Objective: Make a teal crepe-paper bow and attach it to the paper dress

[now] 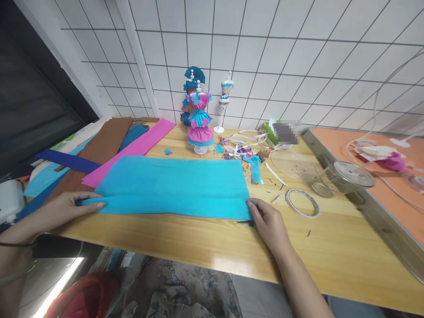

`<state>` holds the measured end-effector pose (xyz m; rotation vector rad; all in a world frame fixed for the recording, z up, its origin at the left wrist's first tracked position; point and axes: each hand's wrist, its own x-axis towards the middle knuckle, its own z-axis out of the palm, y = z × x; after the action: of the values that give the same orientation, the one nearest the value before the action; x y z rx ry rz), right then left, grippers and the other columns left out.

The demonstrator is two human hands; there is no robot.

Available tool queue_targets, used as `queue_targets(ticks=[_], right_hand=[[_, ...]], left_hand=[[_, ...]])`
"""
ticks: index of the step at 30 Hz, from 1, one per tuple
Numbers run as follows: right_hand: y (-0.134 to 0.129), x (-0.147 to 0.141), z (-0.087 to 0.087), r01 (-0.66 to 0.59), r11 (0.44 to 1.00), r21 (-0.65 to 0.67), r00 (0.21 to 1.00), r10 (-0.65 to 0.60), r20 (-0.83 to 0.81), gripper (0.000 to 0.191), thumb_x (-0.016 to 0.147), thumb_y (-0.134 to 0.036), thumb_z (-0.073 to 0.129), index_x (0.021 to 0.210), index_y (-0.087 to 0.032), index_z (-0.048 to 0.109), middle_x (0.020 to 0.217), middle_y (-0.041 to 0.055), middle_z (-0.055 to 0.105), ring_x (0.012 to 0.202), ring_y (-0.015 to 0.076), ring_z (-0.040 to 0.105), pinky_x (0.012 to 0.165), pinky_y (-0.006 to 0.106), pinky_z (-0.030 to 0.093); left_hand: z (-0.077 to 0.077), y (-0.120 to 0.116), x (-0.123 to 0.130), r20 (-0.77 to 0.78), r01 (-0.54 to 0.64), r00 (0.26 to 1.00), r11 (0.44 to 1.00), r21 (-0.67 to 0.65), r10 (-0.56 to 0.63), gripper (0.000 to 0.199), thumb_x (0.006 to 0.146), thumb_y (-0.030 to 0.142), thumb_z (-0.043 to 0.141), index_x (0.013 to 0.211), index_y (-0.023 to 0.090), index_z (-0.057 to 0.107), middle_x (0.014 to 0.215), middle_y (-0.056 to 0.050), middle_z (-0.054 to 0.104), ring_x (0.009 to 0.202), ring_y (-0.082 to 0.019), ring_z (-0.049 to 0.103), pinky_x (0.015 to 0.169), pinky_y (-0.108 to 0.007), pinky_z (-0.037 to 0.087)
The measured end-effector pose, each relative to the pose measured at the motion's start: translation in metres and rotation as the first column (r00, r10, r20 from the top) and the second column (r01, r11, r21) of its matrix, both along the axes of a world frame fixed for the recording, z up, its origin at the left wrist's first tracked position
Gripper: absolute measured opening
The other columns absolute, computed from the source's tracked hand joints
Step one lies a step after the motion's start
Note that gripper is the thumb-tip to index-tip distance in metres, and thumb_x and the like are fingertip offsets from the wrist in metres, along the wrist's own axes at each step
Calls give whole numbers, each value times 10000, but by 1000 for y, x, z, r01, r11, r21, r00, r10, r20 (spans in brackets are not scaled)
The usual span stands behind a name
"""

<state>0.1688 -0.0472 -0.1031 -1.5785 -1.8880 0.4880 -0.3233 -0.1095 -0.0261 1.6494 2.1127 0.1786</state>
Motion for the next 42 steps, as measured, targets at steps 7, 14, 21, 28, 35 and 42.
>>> queue_targets(ticks=[7, 14, 21, 28, 35, 42], right_hand=[[-2, -2, 1, -26, 999, 30, 999, 25, 31, 343, 859, -418, 414, 930, -175, 645, 951, 77, 697, 845, 226, 646, 715, 293, 493], [-3, -4, 3, -39, 998, 41, 998, 37, 45, 338, 871, -409, 397, 934, -174, 631, 933, 81, 692, 828, 222, 640, 729, 300, 480], [-4, -6, 4, -37, 999, 15, 999, 37, 4, 317, 874, -398, 401, 912, -179, 627, 918, 72, 686, 825, 205, 632, 723, 283, 467], [-5, -5, 4, -18, 1000, 12, 1000, 18, -1, 318, 880, -403, 384, 917, -184, 612, 867, 65, 680, 784, 201, 627, 683, 276, 460], [-6, -5, 6, 10, 999, 30, 1000, -10, 5, 314, 877, -404, 393, 902, -187, 619, 848, 61, 684, 765, 196, 629, 666, 264, 455], [-5, -4, 5, 23, 999, 36, 999, -24, 27, 335, 873, -414, 384, 897, -186, 629, 850, 67, 694, 795, 215, 642, 675, 276, 472]], left_hand=[[1, 8, 16, -382, 159, 913, 987, 9, -143, 578, 716, 642, 469, 1041, 194, 635, 1029, -112, 662, 912, -331, 592, 743, -419, 433], [-11, 38, 109, -161, 533, 845, 828, 176, -510, 443, 857, 506, 359, 1012, 196, 633, 970, -72, 660, 913, -211, 580, 799, -305, 391], [-23, 55, 153, -17, 560, 826, 817, 136, -564, 314, 785, 471, 517, 856, 184, 622, 787, -36, 617, 769, -187, 555, 656, -267, 364], [-20, 58, 160, 72, 582, 801, 802, 138, -594, 251, 776, 394, 527, 657, 176, 492, 688, -1, 558, 678, -148, 504, 586, -244, 316], [-13, 58, 154, 134, 530, 834, 845, 78, -535, 240, 773, 411, 510, 870, 192, 499, 775, -2, 545, 654, -143, 487, 542, -230, 315], [-15, 58, 148, 63, 567, 817, 819, 92, -573, 261, 816, 395, 451, 743, 179, 577, 734, -18, 595, 679, -158, 523, 592, -247, 328]])
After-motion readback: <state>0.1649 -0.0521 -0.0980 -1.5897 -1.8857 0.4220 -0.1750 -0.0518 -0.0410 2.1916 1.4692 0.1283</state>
